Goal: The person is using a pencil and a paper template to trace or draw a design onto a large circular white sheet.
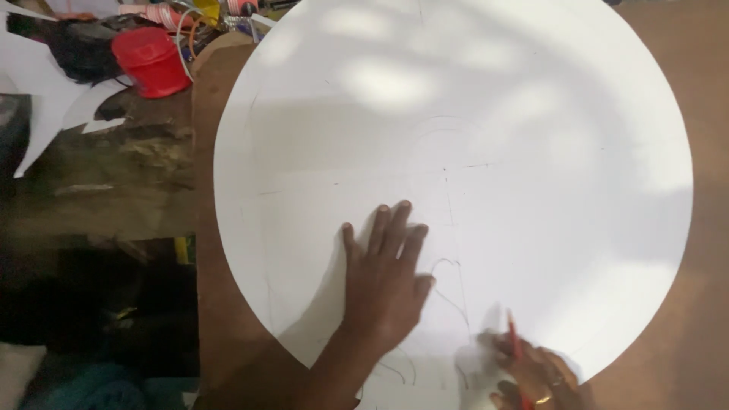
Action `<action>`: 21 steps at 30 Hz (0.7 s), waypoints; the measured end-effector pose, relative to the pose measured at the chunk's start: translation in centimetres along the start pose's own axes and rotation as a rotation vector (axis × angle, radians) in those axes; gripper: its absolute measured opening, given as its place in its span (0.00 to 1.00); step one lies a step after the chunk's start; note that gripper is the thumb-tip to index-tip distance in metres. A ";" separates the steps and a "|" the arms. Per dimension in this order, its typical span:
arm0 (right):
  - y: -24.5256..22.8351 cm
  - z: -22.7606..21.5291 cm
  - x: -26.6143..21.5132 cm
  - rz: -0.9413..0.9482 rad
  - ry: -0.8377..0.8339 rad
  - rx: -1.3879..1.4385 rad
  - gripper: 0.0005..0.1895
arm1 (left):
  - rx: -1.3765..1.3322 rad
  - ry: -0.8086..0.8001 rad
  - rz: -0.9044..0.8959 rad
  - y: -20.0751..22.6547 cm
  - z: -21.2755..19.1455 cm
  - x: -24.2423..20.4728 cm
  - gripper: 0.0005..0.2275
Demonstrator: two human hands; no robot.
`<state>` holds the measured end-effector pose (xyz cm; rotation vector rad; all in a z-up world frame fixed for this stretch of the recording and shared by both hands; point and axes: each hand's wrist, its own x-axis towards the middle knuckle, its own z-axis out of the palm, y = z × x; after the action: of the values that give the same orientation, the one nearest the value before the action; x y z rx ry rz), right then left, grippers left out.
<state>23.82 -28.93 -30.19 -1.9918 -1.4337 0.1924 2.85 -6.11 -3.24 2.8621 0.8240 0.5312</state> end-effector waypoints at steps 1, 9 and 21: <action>-2.9 -1.8 0.2 -0.004 0.000 0.007 0.35 | 0.008 -0.001 -0.003 -1.0 0.1 -0.6 0.31; -7.2 -7.4 0.2 -0.230 0.390 0.003 0.21 | 0.142 0.226 -0.638 -11.2 -0.9 -9.8 0.26; -8.4 -6.0 0.1 -0.435 0.409 -0.251 0.27 | -0.190 0.497 -1.037 -13.4 -1.6 -16.0 0.24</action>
<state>20.08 -29.91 -20.59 -1.7158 -1.6221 -0.5768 -16.97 -3.30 -9.28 1.7449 1.9688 1.0420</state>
